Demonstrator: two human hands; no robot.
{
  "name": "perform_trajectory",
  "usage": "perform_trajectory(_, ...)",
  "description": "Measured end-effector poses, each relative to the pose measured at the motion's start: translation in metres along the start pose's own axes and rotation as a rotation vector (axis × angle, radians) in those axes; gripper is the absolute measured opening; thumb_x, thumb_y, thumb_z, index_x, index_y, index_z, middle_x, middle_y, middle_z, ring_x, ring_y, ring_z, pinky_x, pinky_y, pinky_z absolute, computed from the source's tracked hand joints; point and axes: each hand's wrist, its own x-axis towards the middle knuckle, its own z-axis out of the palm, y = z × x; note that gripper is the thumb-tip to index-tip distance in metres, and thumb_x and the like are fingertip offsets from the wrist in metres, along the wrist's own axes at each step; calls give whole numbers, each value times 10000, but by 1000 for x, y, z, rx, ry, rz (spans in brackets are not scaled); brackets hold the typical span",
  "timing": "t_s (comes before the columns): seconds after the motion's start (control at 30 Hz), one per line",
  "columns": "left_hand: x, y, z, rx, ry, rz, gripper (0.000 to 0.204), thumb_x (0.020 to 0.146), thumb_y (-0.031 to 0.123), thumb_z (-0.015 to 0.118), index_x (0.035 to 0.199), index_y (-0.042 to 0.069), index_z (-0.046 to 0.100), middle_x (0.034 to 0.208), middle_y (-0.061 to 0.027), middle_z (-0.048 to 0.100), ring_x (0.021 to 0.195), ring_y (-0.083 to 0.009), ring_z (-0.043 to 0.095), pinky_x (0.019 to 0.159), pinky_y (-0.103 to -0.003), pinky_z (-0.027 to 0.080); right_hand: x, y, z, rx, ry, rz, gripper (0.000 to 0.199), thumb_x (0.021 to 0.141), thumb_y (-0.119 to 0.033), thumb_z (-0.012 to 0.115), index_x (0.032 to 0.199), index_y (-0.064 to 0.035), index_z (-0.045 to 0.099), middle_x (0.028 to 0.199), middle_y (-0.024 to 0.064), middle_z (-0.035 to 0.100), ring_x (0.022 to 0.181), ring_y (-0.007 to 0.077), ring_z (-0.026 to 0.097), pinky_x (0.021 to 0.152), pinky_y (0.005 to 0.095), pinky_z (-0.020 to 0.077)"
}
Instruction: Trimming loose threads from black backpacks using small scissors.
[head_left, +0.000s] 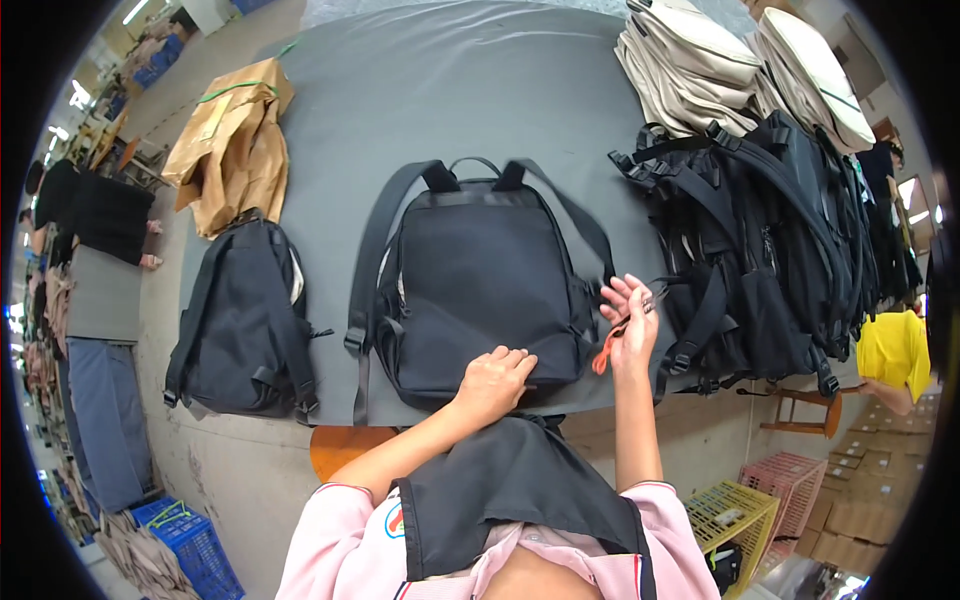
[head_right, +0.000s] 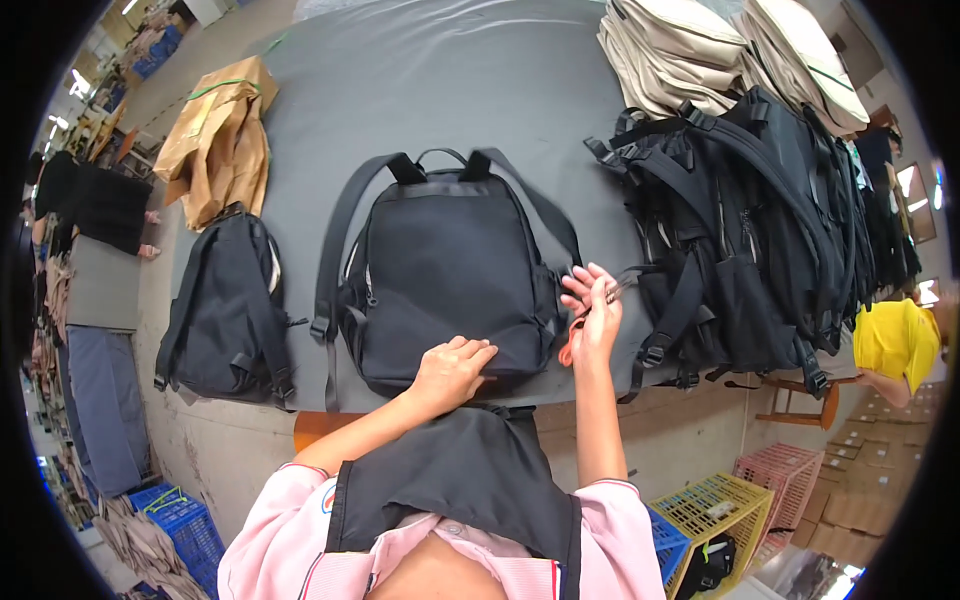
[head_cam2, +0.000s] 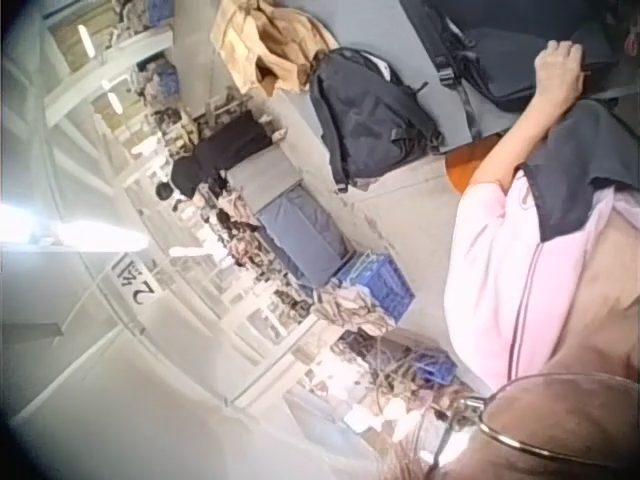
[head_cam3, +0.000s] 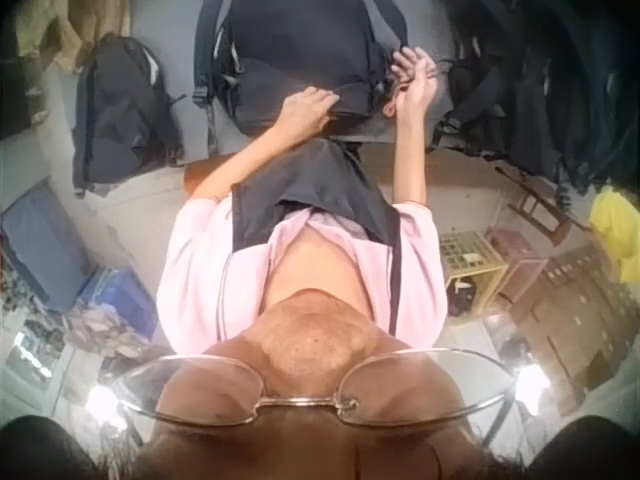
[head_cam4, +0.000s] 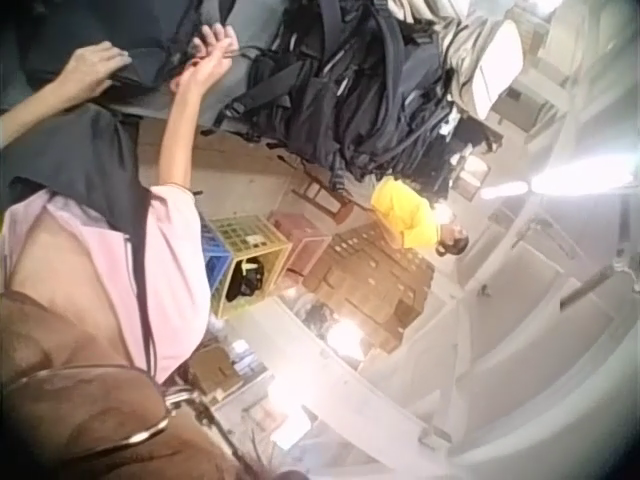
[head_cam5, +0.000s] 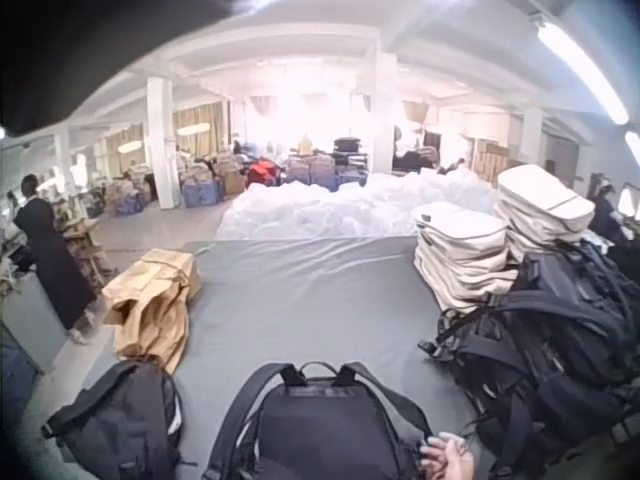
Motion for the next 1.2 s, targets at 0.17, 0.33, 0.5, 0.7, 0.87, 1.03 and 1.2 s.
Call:
perform_trajectory(0.17, 21, -7, -14, -170, -235, 29, 472, 694, 308, 741, 1068, 54, 605, 1125, -59, 589, 935, -229, 568, 798, -336, 496, 3, -23, -10, -273, -9, -148, 275, 966, -194, 458, 1141, 9, 521, 945, 109, 634, 674, 114, 607, 521, 190, 452)
perform_trajectory(0.33, 40, -27, -42, -419, -130, -66, 309, 796, 270, 651, 1031, 70, 630, 958, -87, 643, 922, -270, 598, 833, -364, 469, 37, -52, -7, -618, -185, -145, 195, 922, -123, 515, 1052, -13, 612, 836, 38, 618, 533, 32, 451, 475, 188, 364)
perform_trajectory(0.5, 80, -88, -112, -12, 353, -68, 269, 764, 81, 651, 1031, 72, 620, 1065, -107, 624, 1011, -276, 580, 878, -391, 427, 71, -67, 34, -1073, -434, -327, 197, 907, -135, 517, 1040, -47, 634, 810, 61, 624, 553, 144, 544, 538, 225, 429)
perform_trajectory(0.7, 77, -184, -109, 34, 315, -694, 408, 855, 267, 595, 1184, 31, 539, 1119, -153, 583, 1024, -313, 559, 871, -378, 436, 131, -17, 58, -1164, -483, -409, 286, 898, -285, 538, 1012, -36, 620, 729, 68, 610, 501, 173, 555, 414, 300, 436)
perform_trajectory(0.87, 21, -208, -103, -522, -65, -898, 445, 881, 326, 576, 1173, -8, 545, 868, -143, 633, 878, -193, 606, 795, -321, 454, 127, -20, 55, -979, -641, 499, 292, 867, -325, 596, 963, -50, 616, 636, -16, 510, 464, 51, 431, 386, 224, 351)
perform_trajectory(1.03, 23, -153, -104, -743, -147, -878, 440, 894, 319, 580, 1093, -70, 531, 915, -74, 613, 932, -121, 545, 822, -266, 450, 108, -31, -4, -691, -686, 708, 315, 840, -231, 655, 1052, -16, 565, 702, -45, 542, 537, 25, 446, 480, 177, 369)
perform_trajectory(1.2, -12, -126, -85, -1591, -101, -851, 238, 920, 208, 512, 1056, 21, 456, 694, -153, 593, 587, -271, 633, 571, -382, 556, 50, -13, 0, -363, -1058, 729, 377, 920, -210, 515, 1176, 65, 480, 959, 109, 682, 977, 159, 594, 883, 270, 439)
